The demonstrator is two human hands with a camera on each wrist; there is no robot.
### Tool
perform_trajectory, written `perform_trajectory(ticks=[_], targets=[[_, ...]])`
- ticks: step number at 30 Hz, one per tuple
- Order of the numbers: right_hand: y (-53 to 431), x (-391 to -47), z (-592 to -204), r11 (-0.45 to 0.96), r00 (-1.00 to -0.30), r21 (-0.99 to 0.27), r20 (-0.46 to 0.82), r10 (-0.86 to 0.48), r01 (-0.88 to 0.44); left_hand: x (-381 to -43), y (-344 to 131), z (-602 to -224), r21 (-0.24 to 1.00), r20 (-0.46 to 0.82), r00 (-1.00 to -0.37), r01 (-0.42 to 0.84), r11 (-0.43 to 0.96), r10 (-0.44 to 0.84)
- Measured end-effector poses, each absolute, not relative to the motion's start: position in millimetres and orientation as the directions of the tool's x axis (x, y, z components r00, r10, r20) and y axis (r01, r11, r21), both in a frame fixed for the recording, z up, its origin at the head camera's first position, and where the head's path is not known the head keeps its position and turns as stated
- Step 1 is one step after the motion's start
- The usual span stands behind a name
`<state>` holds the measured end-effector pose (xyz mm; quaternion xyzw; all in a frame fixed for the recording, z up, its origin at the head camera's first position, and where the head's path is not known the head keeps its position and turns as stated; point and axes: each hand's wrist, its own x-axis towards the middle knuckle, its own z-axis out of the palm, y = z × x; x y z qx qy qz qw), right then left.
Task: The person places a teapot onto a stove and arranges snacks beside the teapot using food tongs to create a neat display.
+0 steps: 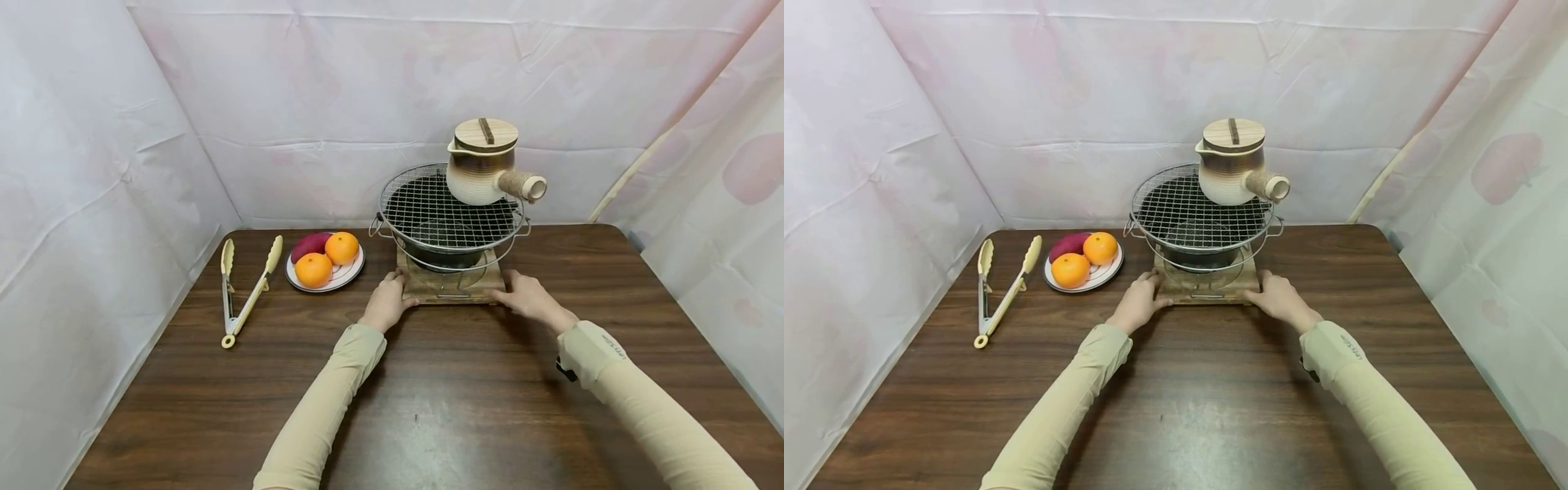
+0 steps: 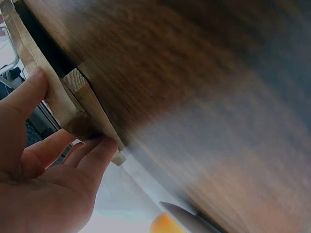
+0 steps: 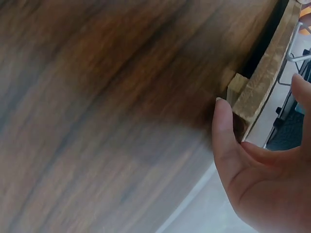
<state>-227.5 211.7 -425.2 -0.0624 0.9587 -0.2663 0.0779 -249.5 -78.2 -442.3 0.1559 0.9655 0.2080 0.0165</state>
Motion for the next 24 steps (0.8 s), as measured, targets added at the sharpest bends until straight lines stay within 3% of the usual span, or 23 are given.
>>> perform_trajectory(ticks=[11, 19, 24], targets=[[207.8, -227.6, -438.4, 0.874, -0.991, -0.471, 0.004, -0.137, -0.123, -248.1, -79.4, -445.4, 0.391, 0.020, -0.945, 0.309, 0.867, 0.327], [209.4, -224.8, -444.1, 0.876, -0.991, -0.465, 0.026, -0.128, -0.125, -245.7, -89.6, -437.6, 0.408, -0.090, -0.911, 0.335, 0.849, 0.402], [209.2, -225.3, -441.6, 0.873, -0.989, -0.466, 0.052, -0.135, -0.144, -244.2, -115.8, -425.4, 0.452, -0.013, -0.908, 0.368, 0.813, 0.418]])
